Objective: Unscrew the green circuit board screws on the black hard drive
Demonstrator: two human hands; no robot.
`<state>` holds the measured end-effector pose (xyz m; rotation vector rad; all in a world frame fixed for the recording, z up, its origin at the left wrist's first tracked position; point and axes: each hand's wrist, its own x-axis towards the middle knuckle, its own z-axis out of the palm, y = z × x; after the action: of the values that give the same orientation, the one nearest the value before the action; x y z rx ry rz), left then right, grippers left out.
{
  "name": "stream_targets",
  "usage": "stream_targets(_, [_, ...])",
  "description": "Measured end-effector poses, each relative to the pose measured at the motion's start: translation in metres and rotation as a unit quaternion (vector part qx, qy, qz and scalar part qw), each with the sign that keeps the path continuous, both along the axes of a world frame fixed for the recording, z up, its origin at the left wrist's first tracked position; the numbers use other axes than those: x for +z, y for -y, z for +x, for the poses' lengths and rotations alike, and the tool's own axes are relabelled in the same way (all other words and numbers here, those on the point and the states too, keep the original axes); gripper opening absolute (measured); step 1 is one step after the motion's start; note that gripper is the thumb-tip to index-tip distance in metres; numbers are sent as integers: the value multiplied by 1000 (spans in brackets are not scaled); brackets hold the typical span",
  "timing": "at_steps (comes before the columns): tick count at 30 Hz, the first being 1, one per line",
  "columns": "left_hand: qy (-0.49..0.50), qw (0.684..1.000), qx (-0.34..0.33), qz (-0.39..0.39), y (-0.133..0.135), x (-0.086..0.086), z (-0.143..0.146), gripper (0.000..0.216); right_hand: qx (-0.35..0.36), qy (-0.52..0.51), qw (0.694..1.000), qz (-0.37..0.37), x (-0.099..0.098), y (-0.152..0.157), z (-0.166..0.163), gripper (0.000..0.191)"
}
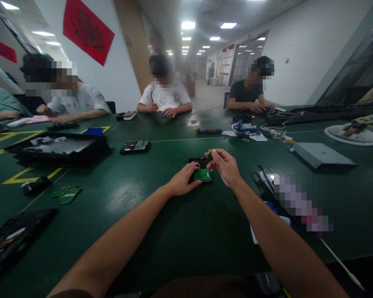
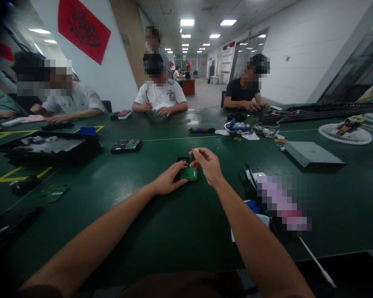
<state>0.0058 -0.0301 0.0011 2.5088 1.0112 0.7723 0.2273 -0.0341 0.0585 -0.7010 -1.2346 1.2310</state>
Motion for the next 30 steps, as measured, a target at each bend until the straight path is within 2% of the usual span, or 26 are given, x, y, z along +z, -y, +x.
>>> stream_targets(12, [-5,1000,2,-3,2,2,0,62,-17,15,1000,-4,2,0,0,33])
stream_targets(19, [-19,1000,0,4,0,1,0,64,21,-39,999,-11,2,3,-2,29])
stream_targets(30, [-14,1000,-1,0,-1,-1,-1,63,-15,6,1000,-2,1,2,-2,36])
